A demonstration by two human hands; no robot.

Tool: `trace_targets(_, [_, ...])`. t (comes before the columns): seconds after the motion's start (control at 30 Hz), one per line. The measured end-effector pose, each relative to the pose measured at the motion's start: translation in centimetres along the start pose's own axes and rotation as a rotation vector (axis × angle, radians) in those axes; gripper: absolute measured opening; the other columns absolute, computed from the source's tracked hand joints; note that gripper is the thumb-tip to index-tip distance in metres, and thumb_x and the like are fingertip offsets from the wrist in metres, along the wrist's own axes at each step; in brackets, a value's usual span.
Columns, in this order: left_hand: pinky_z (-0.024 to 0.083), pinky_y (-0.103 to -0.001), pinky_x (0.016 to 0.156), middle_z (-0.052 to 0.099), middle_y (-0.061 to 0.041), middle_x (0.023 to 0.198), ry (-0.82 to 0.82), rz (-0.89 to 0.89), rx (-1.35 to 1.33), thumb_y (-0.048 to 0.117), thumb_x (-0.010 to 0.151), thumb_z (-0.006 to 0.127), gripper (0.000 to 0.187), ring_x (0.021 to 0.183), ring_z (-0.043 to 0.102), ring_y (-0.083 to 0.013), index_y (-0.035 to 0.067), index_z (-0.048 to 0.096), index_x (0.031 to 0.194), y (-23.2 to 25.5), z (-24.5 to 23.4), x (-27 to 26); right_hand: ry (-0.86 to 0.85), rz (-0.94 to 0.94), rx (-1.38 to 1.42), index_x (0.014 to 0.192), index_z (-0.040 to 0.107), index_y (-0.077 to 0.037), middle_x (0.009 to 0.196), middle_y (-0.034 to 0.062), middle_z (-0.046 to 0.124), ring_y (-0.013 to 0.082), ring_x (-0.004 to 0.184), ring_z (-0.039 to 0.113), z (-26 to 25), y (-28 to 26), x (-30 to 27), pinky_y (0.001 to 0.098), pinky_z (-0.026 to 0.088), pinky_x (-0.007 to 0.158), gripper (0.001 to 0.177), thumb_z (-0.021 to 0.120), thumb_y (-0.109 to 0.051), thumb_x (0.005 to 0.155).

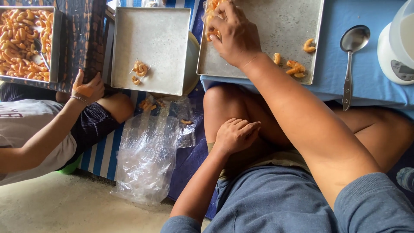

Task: Packaging small fried snacks from trays into plastic bags while sitting on the floor.

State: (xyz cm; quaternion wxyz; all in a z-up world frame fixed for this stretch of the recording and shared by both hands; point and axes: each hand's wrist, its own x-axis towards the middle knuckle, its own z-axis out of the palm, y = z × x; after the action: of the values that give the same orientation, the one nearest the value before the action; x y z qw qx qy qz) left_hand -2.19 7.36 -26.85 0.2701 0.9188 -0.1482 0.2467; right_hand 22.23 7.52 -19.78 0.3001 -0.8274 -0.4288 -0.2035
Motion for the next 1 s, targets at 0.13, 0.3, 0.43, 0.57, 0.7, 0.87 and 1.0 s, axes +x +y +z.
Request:
trace_targets(0.13, [0.047,-0.031,0.059,0.059,0.001,0.072,-0.003,0.009,-0.009,0.017,0.099,0.072,0.009,0.061,0.059,-0.017,0.013,0.072,0.107,-0.1,-0.1,0.1,0.017,-0.001,0.001,0.106,0.065,-0.018,0.121,0.0066,0.051,0.0301,0.103,0.061,-0.3,-0.6,0.2,0.0413,0.058,0.052,0.035,0.09,-0.016,0.082])
trace_targets(0.3, [0.046,-0.031,0.057,0.056,0.001,0.07,0.001,0.0,-0.002,0.017,0.098,0.073,0.009,0.059,0.057,-0.0167,0.014,0.073,0.107,0.0,-0.1,0.1,0.026,0.161,0.082,0.128,0.052,-0.018,0.128,0.0168,0.045,0.0409,0.107,0.064,-0.6,-1.0,0.0,0.0485,0.061,0.057,0.063,0.093,-0.017,0.081])
trace_targets(0.43, [0.047,-0.031,0.058,0.056,0.001,0.071,0.0,0.003,0.0,0.017,0.098,0.073,0.01,0.06,0.058,-0.0169,0.013,0.072,0.108,-0.1,0.1,0.2,0.008,0.178,0.124,0.142,0.048,-0.021,0.137,0.0142,0.042,0.0407,0.105,0.07,-0.4,-0.4,-0.9,0.0492,0.061,0.06,0.073,0.092,-0.013,0.084])
trace_targets(0.57, [0.047,-0.032,0.058,0.058,0.001,0.069,-0.012,-0.005,0.038,0.019,0.098,0.073,0.009,0.059,0.059,-0.0175,0.015,0.074,0.105,0.0,0.5,-0.1,-0.016,0.208,0.129,0.147,0.034,-0.018,0.127,0.0126,0.052,0.0364,0.101,0.069,1.1,0.5,-2.1,0.047,0.06,0.06,0.072,0.084,-0.021,0.095])
trace_targets(0.7, [0.046,-0.032,0.057,0.056,0.001,0.068,-0.02,-0.006,0.044,0.019,0.098,0.073,0.009,0.058,0.058,-0.0176,0.015,0.074,0.105,0.0,0.5,0.0,0.017,0.227,0.155,0.145,0.034,-0.013,0.112,0.0073,0.06,0.0295,0.098,0.068,2.4,1.2,-2.3,0.0458,0.059,0.066,0.071,0.086,-0.024,0.097])
trace_targets(0.87, [0.047,-0.032,0.058,0.058,0.002,0.069,-0.019,-0.016,0.047,0.02,0.097,0.073,0.01,0.059,0.059,-0.0174,0.015,0.074,0.106,0.0,0.7,0.0,0.021,0.279,0.12,0.146,0.032,-0.011,0.114,0.0064,0.059,0.0279,0.096,0.069,2.5,1.0,-2.5,0.0464,0.058,0.067,0.081,0.09,-0.034,0.095])
trace_targets(1.0, [0.047,-0.032,0.058,0.057,0.002,0.068,-0.023,-0.008,0.057,0.021,0.098,0.073,0.01,0.059,0.058,-0.0179,0.016,0.075,0.106,-0.2,0.7,0.0,0.02,0.293,0.103,0.147,0.033,-0.013,0.117,0.0068,0.056,0.0264,0.1,0.067,1.7,0.4,-2.7,0.0459,0.06,0.072,0.089,0.096,-0.04,0.09])
